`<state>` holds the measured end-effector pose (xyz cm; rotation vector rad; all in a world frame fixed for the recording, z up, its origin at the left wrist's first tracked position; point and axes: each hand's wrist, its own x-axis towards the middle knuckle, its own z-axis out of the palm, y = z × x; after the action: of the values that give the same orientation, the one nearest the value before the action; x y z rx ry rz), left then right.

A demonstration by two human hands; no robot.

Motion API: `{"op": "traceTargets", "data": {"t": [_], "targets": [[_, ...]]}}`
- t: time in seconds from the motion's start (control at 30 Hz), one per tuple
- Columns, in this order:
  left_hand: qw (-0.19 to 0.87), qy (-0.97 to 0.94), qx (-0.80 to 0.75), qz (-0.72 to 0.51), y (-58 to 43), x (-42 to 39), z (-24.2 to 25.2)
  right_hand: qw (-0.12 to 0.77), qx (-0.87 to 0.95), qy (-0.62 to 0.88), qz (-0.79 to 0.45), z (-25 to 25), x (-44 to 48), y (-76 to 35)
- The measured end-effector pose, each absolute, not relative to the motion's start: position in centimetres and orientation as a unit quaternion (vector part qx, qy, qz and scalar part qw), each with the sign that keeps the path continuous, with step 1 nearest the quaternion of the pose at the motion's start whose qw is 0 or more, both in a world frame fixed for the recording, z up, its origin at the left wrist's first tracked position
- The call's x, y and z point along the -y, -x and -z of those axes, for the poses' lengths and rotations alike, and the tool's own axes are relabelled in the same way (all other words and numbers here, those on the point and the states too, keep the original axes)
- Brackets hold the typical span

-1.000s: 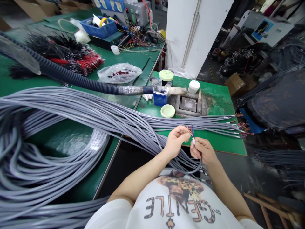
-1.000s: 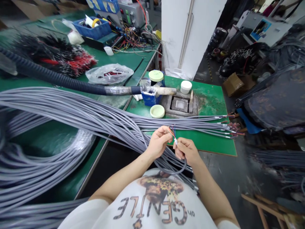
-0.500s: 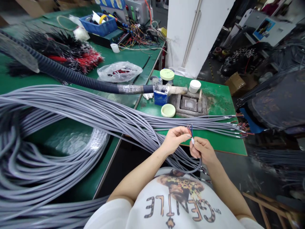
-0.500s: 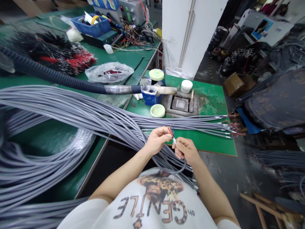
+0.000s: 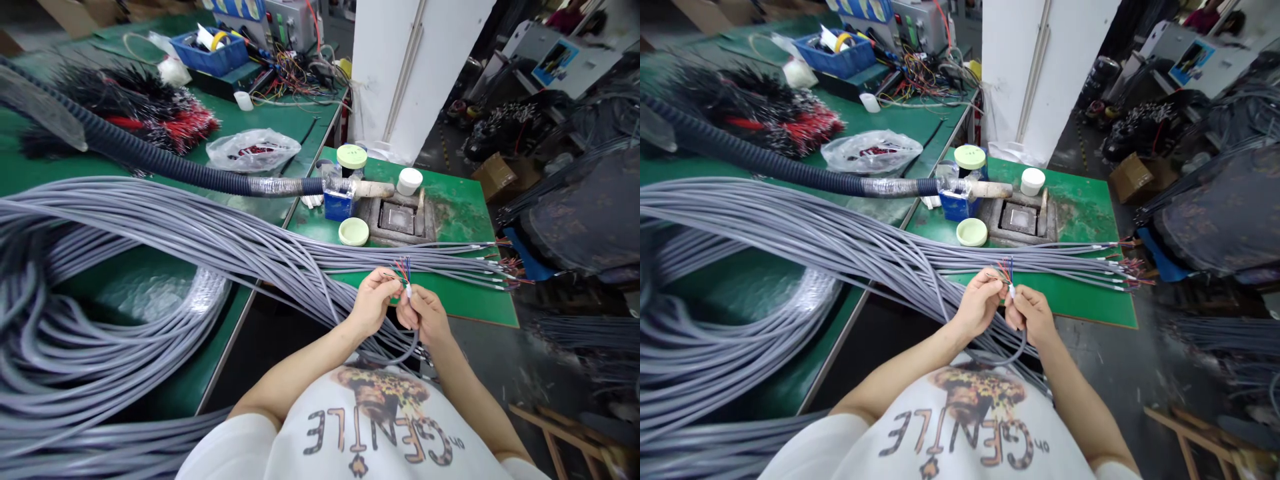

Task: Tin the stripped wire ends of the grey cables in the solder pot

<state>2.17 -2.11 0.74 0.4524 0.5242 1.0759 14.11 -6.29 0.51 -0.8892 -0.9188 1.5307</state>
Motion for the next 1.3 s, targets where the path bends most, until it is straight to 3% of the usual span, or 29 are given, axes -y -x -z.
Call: {"op": "traceTargets", "data": {"t": [0.1, 0.27, 0.47, 0.77, 1.07, 1.3], "targets": [[0.845, -0.166, -0.208, -0.464, -2.2, 2.2, -0.8, 0.547, 0.43, 0.39, -0.603, -0.1, 6.4, -14.3], [0.869, -0.166, -0.179, -0.431, -2.0, 1.5, -0.7, 0.476, 0.531, 0.439, -0.547, -0.4, 6.8, -14.7], [0.867, -0.285, -0.124, -0.39, -0.6, 0.0, -1.0, 0.405, 0.576, 0.45, -0.55, -1.6, 6.8, -14.6], [0.841, -0.314, -0.143, -0.417, -0.1, -0.6, -0.9, 0.395, 0.572, 0.451, -0.561, -2.2, 6.7, -14.6], [0.778, -0.302, -0.267, -0.481, -1.5, 1.2, 0.0, 0.457, 0.565, 0.61, -0.317, -3.5, 5.3, -13.7], [0.738, -0.272, -0.275, -0.553, -1.5, 1.6, -0.1, 0.456, 0.606, 0.613, -0.221, -3.9, 4.4, -13.1]]}}
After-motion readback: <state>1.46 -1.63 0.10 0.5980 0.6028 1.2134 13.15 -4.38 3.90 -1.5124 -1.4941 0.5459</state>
